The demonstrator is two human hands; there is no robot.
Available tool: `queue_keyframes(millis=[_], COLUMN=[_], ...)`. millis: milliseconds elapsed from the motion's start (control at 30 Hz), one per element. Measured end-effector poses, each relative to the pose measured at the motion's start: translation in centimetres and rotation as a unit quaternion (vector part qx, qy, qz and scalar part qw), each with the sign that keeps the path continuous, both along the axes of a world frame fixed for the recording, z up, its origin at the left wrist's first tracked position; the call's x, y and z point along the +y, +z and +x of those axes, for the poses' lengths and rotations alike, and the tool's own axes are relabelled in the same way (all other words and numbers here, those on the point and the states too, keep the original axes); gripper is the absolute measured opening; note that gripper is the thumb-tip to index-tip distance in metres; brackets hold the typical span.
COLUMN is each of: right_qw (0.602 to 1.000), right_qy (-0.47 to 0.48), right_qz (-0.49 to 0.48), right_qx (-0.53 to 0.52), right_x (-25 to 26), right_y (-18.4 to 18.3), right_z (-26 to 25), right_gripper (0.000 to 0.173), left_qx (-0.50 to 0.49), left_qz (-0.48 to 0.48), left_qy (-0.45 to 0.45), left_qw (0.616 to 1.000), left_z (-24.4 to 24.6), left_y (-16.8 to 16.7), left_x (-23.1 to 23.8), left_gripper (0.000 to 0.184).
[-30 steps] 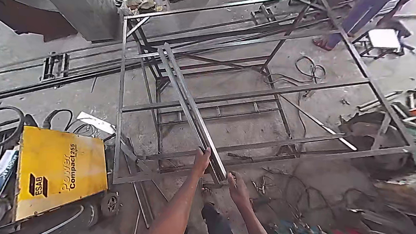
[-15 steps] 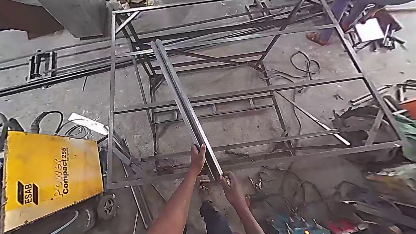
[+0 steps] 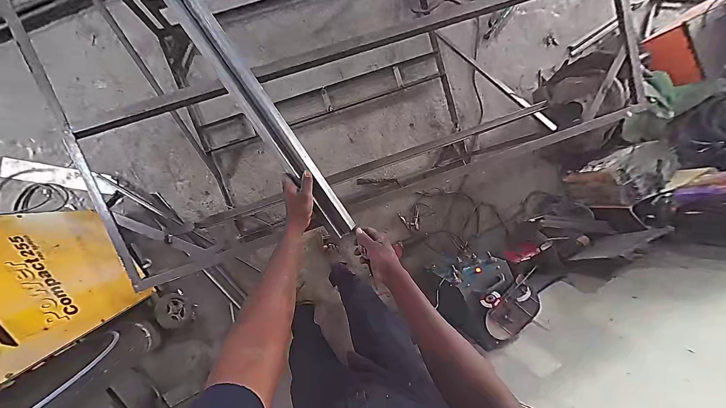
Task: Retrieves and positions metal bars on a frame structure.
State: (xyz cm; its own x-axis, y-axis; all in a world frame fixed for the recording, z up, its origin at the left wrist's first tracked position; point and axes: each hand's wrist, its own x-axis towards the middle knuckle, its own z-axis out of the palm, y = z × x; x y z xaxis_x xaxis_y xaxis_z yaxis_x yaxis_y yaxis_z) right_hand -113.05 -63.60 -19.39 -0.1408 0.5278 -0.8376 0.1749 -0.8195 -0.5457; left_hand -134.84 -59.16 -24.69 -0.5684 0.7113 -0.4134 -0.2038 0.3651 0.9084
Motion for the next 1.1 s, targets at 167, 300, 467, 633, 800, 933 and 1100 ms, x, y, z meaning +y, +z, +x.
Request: queue_keyframes(millis=[167, 300, 467, 633, 800, 933, 1100], right_qw=[1.0, 0.983, 0.888, 0.824, 0.685, 0.663, 0.64], right_qy=[0.009, 0.158, 0.41, 0.452, 0.512, 0.465, 0.462], right_qz=[0.004, 0.045, 0.161, 0.337, 0.516, 0.579, 0.568], right_qx=[0.01, -0.078, -0.128, -0.058, -0.052, -0.097, -0.232], right_x=[-0.1, -0.6, -2.8, -6.1, -7.4, -8.7, -10.9], right_y=[0.2, 1.1, 4.1, 8.1, 4.6, -1.7, -4.2], right_z=[-0.7, -0.3, 1.0, -7.3, -22.2, -31.1, -34.0], right_gripper=[0.03, 0.039, 0.036, 0.036, 0.04, 0.033, 0.036], left_qx=[-0.001, -0.004, 0.13, 0.188, 0.107, -0.003, -0.166], left_qz=[-0.006, -0.061, -0.058, 0.028, -0.275, -0.445, -0.491], left_qy=[-0.003, -0.016, 0.032, 0.154, 0.191, 0.146, 0.093], left_qw=[1.0, 0.998, 0.989, 0.97, 0.936, 0.883, 0.85], left_z=[0.2, -0.2, -2.4, -3.7, -5.6, -7.7, -9.2], left_y=[0.2, 2.5, 4.9, 4.4, -4.6, -13.9, -25.2], left_x=[0.2, -0.1, -4.9, -20.7, -40.2, -52.9, -63.3], left_gripper=[0.063, 0.07, 0.057, 0.031, 0.041, 0.045, 0.043])
